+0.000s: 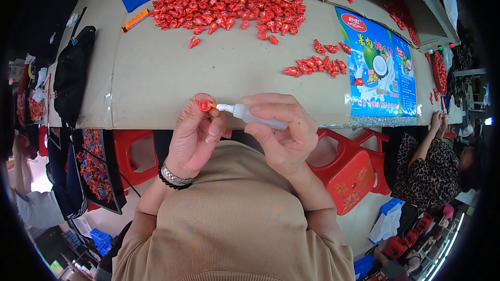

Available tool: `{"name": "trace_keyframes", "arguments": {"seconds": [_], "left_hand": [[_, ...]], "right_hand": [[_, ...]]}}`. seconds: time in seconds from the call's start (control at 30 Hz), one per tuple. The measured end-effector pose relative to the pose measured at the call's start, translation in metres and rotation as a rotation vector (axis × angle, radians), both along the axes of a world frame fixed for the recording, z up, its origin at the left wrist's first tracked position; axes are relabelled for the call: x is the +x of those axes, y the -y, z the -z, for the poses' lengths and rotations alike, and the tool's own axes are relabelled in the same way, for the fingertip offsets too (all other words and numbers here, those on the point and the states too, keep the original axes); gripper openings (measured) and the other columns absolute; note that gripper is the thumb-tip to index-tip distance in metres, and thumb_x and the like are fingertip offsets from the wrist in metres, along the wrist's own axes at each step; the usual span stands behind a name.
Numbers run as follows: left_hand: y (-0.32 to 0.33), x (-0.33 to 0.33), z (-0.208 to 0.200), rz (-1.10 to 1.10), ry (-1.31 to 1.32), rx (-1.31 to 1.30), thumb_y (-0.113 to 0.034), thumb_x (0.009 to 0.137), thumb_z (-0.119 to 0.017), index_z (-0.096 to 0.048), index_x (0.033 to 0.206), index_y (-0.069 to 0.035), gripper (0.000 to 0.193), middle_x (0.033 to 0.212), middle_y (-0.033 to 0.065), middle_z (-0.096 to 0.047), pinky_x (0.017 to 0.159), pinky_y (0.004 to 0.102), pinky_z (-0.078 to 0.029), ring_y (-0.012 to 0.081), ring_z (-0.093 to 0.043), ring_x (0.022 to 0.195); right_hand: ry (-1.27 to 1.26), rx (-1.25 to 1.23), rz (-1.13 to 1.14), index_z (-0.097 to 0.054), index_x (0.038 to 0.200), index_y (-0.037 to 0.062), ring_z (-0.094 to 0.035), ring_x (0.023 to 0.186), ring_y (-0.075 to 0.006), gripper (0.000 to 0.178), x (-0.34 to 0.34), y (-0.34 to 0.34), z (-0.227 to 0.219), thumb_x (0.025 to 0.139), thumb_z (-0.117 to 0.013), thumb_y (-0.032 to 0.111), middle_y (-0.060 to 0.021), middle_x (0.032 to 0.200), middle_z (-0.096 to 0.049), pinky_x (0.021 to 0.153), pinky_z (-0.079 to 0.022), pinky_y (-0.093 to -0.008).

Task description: The person applies glue to small plastic components with a squeeze bottle, joins the pieces together by hand, and gathers the parts on the table.

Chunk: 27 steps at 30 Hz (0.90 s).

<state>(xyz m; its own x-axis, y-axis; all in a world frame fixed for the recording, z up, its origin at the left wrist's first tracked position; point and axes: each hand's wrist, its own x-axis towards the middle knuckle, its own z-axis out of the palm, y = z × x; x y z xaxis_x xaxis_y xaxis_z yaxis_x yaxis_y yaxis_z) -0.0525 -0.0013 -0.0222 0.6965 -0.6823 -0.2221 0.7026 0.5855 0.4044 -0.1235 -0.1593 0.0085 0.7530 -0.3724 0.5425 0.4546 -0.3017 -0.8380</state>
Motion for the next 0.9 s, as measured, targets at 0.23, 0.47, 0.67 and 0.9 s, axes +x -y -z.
{"name": "trace_keyframes", "arguments": {"seconds": [0.23, 0.47, 0.67, 0.9], "left_hand": [[-0.001, 0.0004, -0.0007, 0.006, 0.024, -0.007, -0.027, 0.094, -0.055, -0.056, 0.097, -0.006, 0.022, 0.082, 0.0052, -0.057, 0.052, 0.0226, -0.036, 0.012, -0.051, 0.062], [0.0015, -0.001, -0.0079, -0.038, -0.001, 0.082, -0.031, 0.095, -0.052, -0.054, 0.095, -0.005, 0.027, 0.076, 0.0064, -0.058, 0.05, 0.0217, -0.037, 0.0122, -0.046, 0.059], [0.0004, -0.0003, -0.0053, -0.021, 0.018, 0.03, -0.031, 0.095, -0.052, -0.055, 0.097, -0.005, 0.026, 0.08, 0.0059, -0.06, 0.051, 0.0221, -0.037, 0.0121, -0.046, 0.059], [0.0, 0.0, -0.0034, -0.01, 0.034, -0.001, -0.03, 0.095, -0.052, -0.056, 0.098, -0.006, 0.024, 0.082, 0.0057, -0.061, 0.051, 0.0225, -0.037, 0.0122, -0.046, 0.059]], "right_hand": [[-0.017, 0.016, -0.027, -0.061, 0.095, -0.0009, -0.065, 0.086, -0.0199, 0.024, 0.0004, -0.0023, 0.0001, 0.075, -0.074, 0.003, -0.0166, 0.098, -0.066, 0.071, -0.052, -0.0275], [0.006, 0.003, -0.008, -0.061, 0.095, -0.0011, -0.065, 0.086, -0.0201, 0.024, 0.0013, -0.0005, 0.0017, 0.076, -0.073, 0.002, -0.0176, 0.098, -0.066, 0.071, -0.052, -0.0273], [0.012, 0.021, -0.006, -0.06, 0.096, -0.0015, -0.065, 0.086, -0.0204, 0.024, 0.0, 0.0004, 0.0012, 0.076, -0.073, 0.001, -0.0185, 0.098, -0.065, 0.071, -0.052, -0.0273], [-0.001, 0.024, -0.007, -0.06, 0.096, -0.0016, -0.064, 0.087, -0.0202, 0.024, 0.0002, 0.0001, 0.0011, 0.076, -0.073, 0.001, -0.0184, 0.098, -0.065, 0.071, -0.052, -0.0274]]}}
